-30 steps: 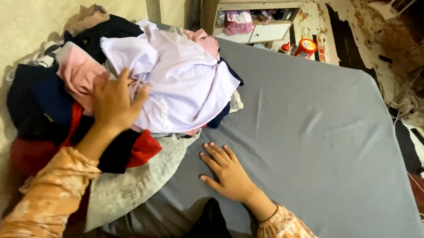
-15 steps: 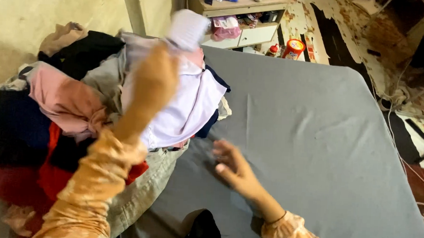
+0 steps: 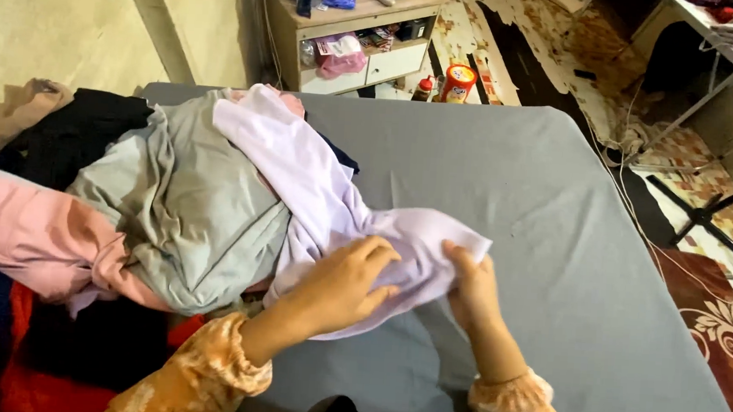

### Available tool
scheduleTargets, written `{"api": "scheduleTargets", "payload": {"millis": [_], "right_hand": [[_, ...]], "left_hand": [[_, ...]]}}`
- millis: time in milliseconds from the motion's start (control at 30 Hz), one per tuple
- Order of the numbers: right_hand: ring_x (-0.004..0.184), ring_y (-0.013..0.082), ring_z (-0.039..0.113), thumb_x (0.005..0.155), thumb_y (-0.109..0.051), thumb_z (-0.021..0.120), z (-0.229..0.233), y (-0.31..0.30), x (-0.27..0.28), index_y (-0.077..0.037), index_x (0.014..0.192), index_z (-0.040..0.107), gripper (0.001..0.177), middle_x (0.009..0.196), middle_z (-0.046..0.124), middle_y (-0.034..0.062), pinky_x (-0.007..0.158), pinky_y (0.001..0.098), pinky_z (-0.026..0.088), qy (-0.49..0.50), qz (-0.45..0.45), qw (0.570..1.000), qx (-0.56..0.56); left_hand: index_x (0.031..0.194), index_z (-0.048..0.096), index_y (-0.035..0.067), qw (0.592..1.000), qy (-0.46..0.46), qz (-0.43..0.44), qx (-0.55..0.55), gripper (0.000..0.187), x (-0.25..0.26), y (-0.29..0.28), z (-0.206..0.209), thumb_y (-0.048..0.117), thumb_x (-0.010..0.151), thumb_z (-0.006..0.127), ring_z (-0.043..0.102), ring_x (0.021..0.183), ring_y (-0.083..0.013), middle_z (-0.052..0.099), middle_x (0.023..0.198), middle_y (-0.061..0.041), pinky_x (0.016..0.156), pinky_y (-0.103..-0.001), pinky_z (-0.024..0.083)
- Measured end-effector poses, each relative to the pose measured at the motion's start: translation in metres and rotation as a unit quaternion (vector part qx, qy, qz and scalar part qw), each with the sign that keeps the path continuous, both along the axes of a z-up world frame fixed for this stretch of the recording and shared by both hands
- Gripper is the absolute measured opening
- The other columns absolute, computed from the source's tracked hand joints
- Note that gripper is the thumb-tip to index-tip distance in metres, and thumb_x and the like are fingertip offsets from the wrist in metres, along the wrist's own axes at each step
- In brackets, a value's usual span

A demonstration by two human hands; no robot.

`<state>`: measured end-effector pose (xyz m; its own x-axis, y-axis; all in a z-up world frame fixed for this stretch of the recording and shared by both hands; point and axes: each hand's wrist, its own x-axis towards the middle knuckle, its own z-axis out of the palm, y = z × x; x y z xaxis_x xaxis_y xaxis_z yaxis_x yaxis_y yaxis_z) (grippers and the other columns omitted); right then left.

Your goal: Folding various items of clothing on a bed.

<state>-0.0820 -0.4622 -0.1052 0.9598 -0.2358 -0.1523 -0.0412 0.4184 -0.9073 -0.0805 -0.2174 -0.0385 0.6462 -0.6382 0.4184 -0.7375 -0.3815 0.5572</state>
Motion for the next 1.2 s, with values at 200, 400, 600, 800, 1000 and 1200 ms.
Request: {"api": "scheduleTargets", "payload": {"millis": [200, 400, 600, 800, 1000, 1200], "right_hand": [[0.082, 0.0279, 0.070, 0.097, -0.024, 0.065, 0.045, -0.059, -0.021, 0.009, 0.121, 0.064, 0.041, 0.099, 0.070, 0.0188, 0.068, 0.0394, 0.058, -0.152, 0.011, 0.988, 0.013], [0.099, 0.0216, 0.062, 0.105, -0.032, 0.060, 0.014, -0.035, -0.043, 0.004, 0.139, 0.053, 0.049, 0.110, 0.063, 0.0109, 0.083, 0.0378, 0.053, -0.216, 0.098, 0.952, -0.193], [0.121, 0.0277, 0.068, 0.105, -0.020, 0.053, 0.029, 0.025, -0.048, 0.002, 0.140, 0.060, 0.041, 0.126, 0.075, 0.0178, 0.109, 0.0391, 0.049, -0.153, 0.167, 0.924, -0.307], [0.130, 0.0397, 0.052, 0.070, -0.005, 0.071, 0.059, 0.031, -0.039, 0.004, 0.139, 0.049, 0.073, 0.134, 0.061, 0.0195, 0.111, 0.0448, 0.040, -0.354, 0.049, 0.777, -0.518], [0.120, 0.0243, 0.069, 0.068, -0.015, 0.082, 0.017, 0.016, -0.030, -0.014, 0.109, 0.076, 0.042, 0.108, 0.076, 0.0008, 0.109, 0.0411, 0.045, -0.386, 0.114, 0.729, -0.553], [0.099, 0.0276, 0.070, 0.067, -0.011, 0.076, 0.025, 0.016, -0.030, -0.005, 0.105, 0.074, 0.038, 0.103, 0.075, 0.0107, 0.090, 0.0363, 0.053, -0.309, 0.062, 0.760, -0.568]], "left_hand": [[0.128, 0.057, 0.000, 0.995, -0.080, 0.062, -0.006, 0.056, 0.017, 0.022, 0.012, 0.039, 0.091, 0.075, 0.058, 0.119, -0.0387, 0.062, 0.126, -0.017, 0.099, -0.048, 0.049], [0.158, 0.018, -0.006, 0.953, 0.223, -0.126, -0.160, 0.107, -0.002, -0.005, -0.017, 0.055, 0.089, 0.072, 0.050, 0.136, -0.0317, 0.041, 0.153, -0.023, 0.107, -0.044, 0.047], [0.125, 0.066, -0.006, 0.851, 0.409, -0.035, -0.329, 0.051, 0.026, -0.025, -0.100, 0.035, 0.095, 0.071, 0.071, 0.103, -0.0199, 0.075, 0.113, -0.011, 0.089, -0.034, 0.057], [0.116, 0.070, 0.000, 0.927, 0.335, -0.083, -0.149, 0.034, 0.002, -0.011, -0.034, 0.027, 0.097, 0.067, 0.066, 0.085, -0.0120, 0.075, 0.094, -0.006, 0.077, -0.033, 0.056], [0.114, 0.068, 0.003, 0.874, 0.358, -0.326, -0.050, 0.033, -0.012, 0.012, 0.004, 0.034, 0.102, 0.064, 0.068, 0.077, -0.0077, 0.074, 0.093, -0.003, 0.070, -0.025, 0.057], [0.112, 0.070, -0.004, 0.742, 0.462, -0.485, -0.024, 0.025, -0.021, 0.050, 0.040, 0.020, 0.106, 0.074, 0.066, 0.078, -0.0079, 0.073, 0.091, -0.006, 0.069, -0.025, 0.053]]}}
